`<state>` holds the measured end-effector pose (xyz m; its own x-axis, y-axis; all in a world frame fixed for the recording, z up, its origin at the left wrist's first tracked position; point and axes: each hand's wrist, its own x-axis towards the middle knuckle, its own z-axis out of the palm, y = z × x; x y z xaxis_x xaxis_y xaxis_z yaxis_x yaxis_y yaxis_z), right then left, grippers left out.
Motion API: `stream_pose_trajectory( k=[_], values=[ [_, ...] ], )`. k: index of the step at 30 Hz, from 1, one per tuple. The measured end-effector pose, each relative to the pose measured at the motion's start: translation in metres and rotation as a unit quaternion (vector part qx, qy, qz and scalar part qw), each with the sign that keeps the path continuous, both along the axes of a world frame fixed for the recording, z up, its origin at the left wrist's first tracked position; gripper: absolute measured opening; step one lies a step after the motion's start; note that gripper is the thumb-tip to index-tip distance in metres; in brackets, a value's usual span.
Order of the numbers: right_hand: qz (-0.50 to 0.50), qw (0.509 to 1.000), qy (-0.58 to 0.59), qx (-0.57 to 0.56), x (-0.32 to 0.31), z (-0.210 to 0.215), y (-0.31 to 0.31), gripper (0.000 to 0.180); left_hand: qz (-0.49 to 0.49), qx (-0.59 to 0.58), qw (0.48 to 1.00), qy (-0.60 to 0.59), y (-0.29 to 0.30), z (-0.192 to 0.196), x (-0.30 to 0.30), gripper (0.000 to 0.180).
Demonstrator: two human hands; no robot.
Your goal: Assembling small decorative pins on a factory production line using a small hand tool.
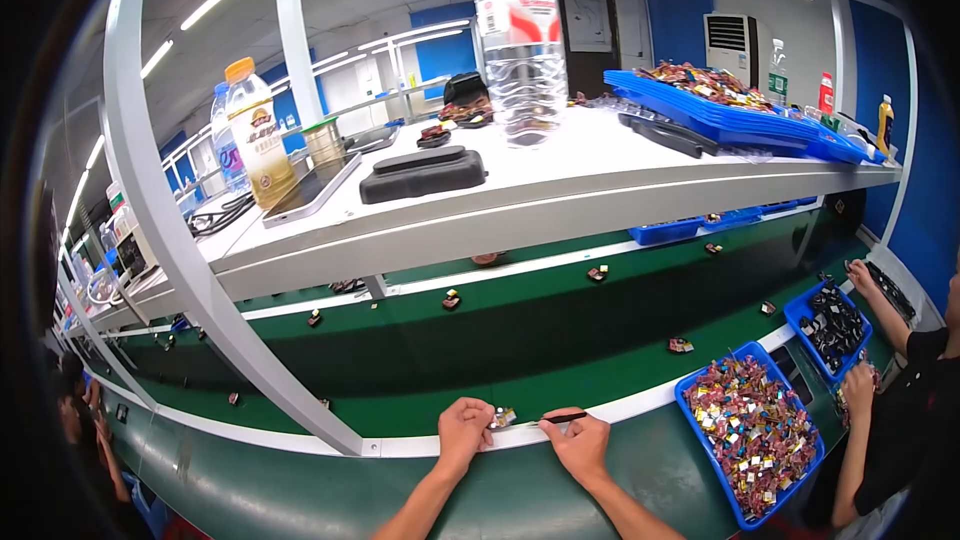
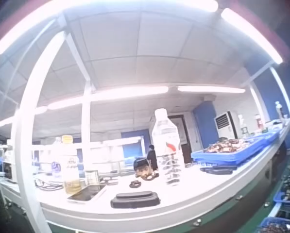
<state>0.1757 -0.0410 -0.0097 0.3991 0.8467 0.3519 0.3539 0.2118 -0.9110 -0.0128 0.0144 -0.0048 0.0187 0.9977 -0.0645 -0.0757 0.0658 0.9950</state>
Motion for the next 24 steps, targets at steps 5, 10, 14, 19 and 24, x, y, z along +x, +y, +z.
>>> stream_pose_trajectory(
  k=[5,10,14,19,24],
  values=[
    [0.005,1.0,0.019,-0.018,0.002,-0.003,-0.002,0.014,0.0,0.031,0.999,-0.031,-0.023,0.001,0.007,0.008],
    [0.023,0.998,0.052,0.015,0.006,-0.008,0.001,0.013,-0.011,0.078,0.996,-0.037,-0.024,-0.003,0.01,0.008],
    [0.028,0.991,0.13,-0.009,0.005,0.005,-0.002,0.007,-0.008,0.036,0.997,-0.063,-0.021,-0.005,0.005,0.012],
    [0.047,0.973,0.224,-0.019,0.001,0.019,-0.006,0.012,-0.041,0.051,0.997,-0.045,-0.02,-0.006,0.005,0.012],
    [0.083,0.987,0.135,0.0,-0.008,0.018,-0.012,0.014,-0.055,0.033,0.997,-0.047,-0.02,-0.007,0.005,0.011]
  ],
)
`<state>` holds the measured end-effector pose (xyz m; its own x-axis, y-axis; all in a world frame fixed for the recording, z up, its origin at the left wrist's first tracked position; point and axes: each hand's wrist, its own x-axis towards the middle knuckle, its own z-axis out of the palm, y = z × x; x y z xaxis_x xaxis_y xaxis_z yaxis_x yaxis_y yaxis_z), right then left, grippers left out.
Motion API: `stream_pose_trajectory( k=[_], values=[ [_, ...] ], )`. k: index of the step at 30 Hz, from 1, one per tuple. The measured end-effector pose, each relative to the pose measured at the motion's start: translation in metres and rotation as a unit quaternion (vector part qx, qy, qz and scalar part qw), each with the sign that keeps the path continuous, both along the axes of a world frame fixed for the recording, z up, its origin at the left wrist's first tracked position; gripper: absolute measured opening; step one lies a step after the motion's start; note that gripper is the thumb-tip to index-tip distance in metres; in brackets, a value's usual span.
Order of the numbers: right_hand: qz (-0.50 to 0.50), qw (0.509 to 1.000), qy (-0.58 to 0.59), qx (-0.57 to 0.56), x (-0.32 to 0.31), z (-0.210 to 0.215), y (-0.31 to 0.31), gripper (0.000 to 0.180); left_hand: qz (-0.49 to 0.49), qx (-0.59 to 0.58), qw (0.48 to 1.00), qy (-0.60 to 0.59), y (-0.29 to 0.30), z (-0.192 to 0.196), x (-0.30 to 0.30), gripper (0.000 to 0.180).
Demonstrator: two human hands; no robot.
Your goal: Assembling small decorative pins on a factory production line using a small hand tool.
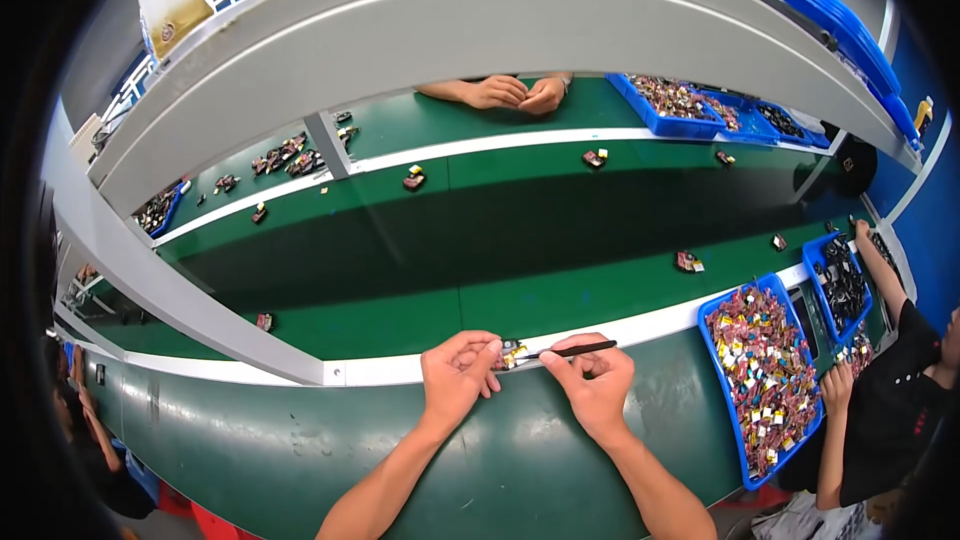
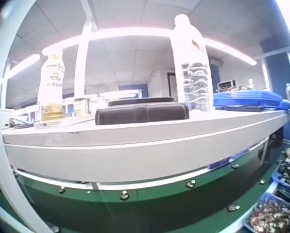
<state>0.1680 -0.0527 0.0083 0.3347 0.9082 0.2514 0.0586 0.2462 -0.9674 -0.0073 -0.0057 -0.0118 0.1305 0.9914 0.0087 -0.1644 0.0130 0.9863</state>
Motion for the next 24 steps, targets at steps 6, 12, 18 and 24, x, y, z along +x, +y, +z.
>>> stream_pose_trajectory(
  k=[6,12,18,24],
  values=[
    [-0.001,0.997,-0.083,-0.007,-0.004,-0.002,-0.004,0.014,-0.006,0.016,1.0,0.01,0.0,0.0,0.004,0.01],
    [-0.012,0.995,-0.097,-0.023,-0.005,-0.008,0.0,0.014,-0.004,0.032,0.999,0.025,-0.001,-0.001,0.003,0.012],
    [-0.018,0.993,-0.112,-0.041,-0.003,-0.005,-0.003,0.015,-0.022,0.06,0.997,0.034,-0.002,-0.001,0.007,0.013],
    [0.038,0.996,0.039,-0.074,-0.003,-0.012,0.002,0.012,-0.02,0.073,0.996,0.038,-0.003,-0.005,0.004,0.013]
  ],
)
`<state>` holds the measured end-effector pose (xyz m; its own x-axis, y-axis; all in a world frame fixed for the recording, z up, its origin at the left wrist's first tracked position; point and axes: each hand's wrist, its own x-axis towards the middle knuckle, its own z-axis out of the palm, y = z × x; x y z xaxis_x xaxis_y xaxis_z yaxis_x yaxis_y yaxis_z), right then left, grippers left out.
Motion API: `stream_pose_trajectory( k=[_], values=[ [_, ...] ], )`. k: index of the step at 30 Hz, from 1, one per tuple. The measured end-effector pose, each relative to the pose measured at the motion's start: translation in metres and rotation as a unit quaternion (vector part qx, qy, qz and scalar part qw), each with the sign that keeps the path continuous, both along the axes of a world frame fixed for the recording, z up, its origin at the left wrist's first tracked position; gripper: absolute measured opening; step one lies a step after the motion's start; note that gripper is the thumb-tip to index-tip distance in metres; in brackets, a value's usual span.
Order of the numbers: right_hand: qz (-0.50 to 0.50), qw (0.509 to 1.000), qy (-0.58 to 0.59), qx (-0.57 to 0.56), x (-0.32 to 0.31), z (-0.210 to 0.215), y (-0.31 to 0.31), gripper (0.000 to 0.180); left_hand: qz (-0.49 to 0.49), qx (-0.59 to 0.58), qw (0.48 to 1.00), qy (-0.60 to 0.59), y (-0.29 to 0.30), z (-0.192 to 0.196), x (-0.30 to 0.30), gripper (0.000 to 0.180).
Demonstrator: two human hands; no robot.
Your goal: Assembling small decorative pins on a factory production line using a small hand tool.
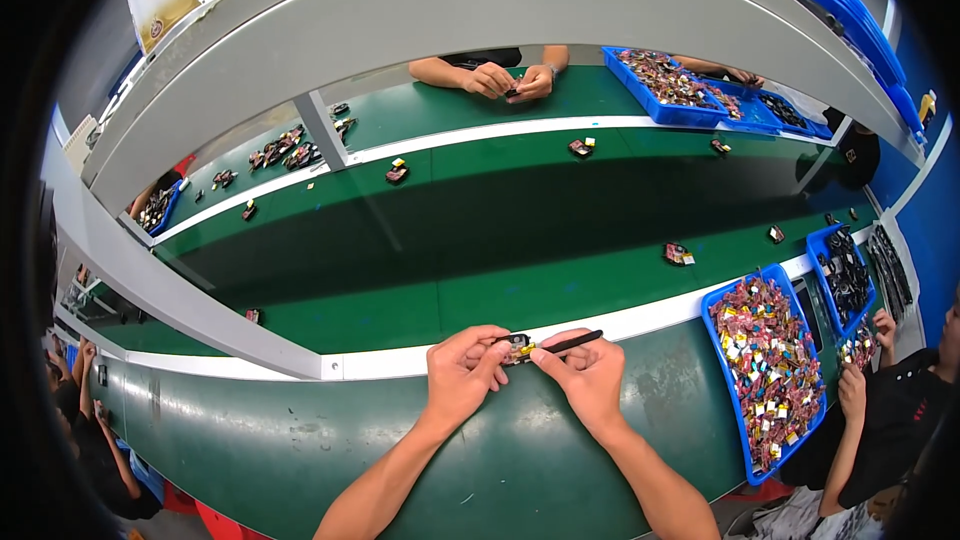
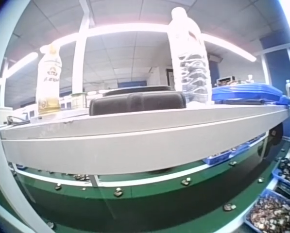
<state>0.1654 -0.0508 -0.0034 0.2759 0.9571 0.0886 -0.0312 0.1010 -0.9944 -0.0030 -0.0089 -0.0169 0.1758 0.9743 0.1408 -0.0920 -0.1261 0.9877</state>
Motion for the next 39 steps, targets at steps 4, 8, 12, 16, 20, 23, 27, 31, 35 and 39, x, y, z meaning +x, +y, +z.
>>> stream_pose_trajectory(
  k=[4,8,12,16,20,23,27,31,35,39],
  values=[
    [0.007,0.996,0.065,-0.065,0.004,0.022,-0.002,0.01,-0.01,0.008,1.0,-0.006,0.0,0.002,0.003,0.014],
    [0.029,0.995,0.064,-0.076,0.004,0.015,0.0,0.011,-0.006,0.006,1.0,-0.001,0.0,0.0,0.0,0.014],
    [0.026,0.993,0.048,-0.106,0.007,0.022,-0.001,0.012,-0.008,0.003,1.0,-0.003,0.001,0.001,0.003,0.013],
    [0.033,0.993,0.065,-0.097,0.008,0.018,0.0,0.012,-0.024,-0.028,0.999,-0.015,0.003,0.0,0.001,0.012],
    [0.036,0.994,0.095,-0.045,-0.001,0.014,0.001,0.013,-0.049,-0.077,0.994,-0.056,0.006,0.0,-0.008,0.012],
    [0.017,1.0,0.023,0.01,0.003,0.009,-0.005,0.015,-0.078,-0.097,0.989,-0.073,0.01,0.005,-0.006,0.013],
    [-0.01,0.997,-0.049,0.056,-0.003,0.003,-0.007,0.011,-0.088,-0.112,0.986,-0.086,0.011,0.004,-0.009,0.015],
    [-0.038,0.988,-0.127,0.081,-0.006,0.005,-0.008,0.009,-0.097,-0.114,0.985,-0.087,0.012,0.006,-0.008,0.016],
    [-0.037,0.984,-0.143,0.095,-0.005,-0.001,-0.006,0.009,-0.097,-0.109,0.985,-0.089,0.012,0.003,-0.01,0.015],
    [-0.029,0.985,-0.139,0.096,-0.002,-0.001,-0.004,0.009,-0.099,-0.103,0.987,-0.079,0.012,0.004,-0.009,0.014]
  ],
)
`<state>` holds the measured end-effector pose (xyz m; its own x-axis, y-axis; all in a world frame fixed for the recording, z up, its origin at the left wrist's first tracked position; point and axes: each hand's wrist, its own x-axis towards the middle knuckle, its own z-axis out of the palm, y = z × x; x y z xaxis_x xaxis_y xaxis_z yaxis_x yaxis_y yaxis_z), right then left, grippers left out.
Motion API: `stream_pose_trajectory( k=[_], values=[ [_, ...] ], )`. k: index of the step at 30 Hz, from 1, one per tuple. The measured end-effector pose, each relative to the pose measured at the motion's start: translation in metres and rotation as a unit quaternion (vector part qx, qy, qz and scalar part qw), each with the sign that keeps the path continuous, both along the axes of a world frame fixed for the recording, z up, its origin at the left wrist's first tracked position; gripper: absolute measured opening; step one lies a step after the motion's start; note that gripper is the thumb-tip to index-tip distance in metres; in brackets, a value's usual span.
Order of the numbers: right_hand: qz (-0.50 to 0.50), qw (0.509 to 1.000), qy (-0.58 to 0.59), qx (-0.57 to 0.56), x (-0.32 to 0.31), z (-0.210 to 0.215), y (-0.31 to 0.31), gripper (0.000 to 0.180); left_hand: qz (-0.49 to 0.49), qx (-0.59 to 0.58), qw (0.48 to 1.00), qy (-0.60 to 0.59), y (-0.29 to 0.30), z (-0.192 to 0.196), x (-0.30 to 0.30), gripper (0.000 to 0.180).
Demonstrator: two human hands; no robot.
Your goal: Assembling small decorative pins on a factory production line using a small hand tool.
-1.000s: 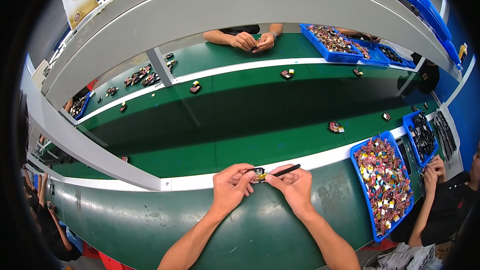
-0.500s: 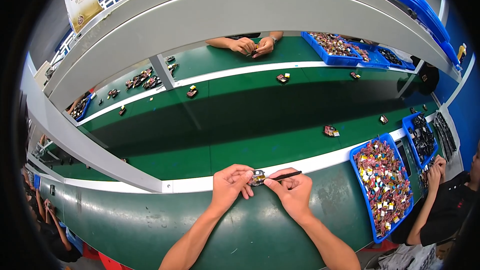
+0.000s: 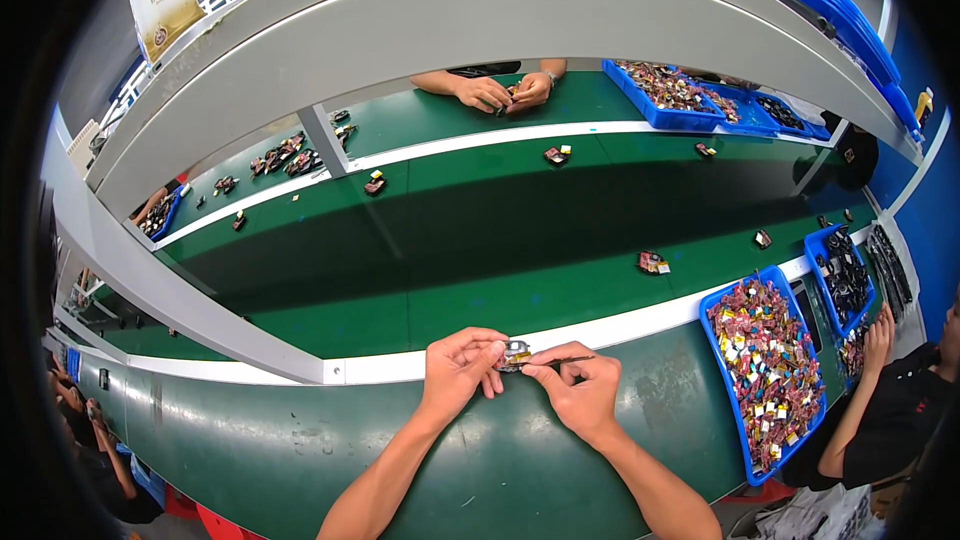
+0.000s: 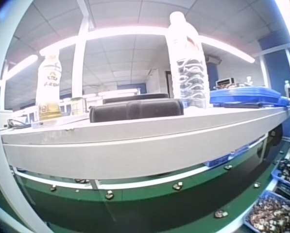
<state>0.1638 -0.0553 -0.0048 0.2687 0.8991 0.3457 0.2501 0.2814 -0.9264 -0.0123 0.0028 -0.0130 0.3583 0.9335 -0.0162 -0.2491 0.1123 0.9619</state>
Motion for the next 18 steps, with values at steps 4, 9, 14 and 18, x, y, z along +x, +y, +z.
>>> stream_pose_trajectory(
  k=[4,9,14,18],
  values=[
    [0.008,1.0,-0.007,0.0,0.0019,0.0007,0.0021,0.008,-0.001,0.006,1.0,0.007,-0.0005,-0.0017,0.0006,0.014],
    [0.027,0.999,0.025,-0.035,0.0038,0.0042,0.0034,0.007,-0.009,0.005,1.0,0.008,-0.0014,-0.0021,0.0002,0.014],
    [0.036,0.996,0.05,-0.065,0.0059,0.0026,0.0037,0.007,-0.015,0.005,1.0,0.01,-0.001,-0.0023,0.0003,0.014],
    [0.022,0.999,0.009,-0.035,0.0018,0.0015,0.0026,0.007,-0.013,0.003,1.0,0.002,-0.0001,-0.0014,-0.0011,0.014]
  ],
)
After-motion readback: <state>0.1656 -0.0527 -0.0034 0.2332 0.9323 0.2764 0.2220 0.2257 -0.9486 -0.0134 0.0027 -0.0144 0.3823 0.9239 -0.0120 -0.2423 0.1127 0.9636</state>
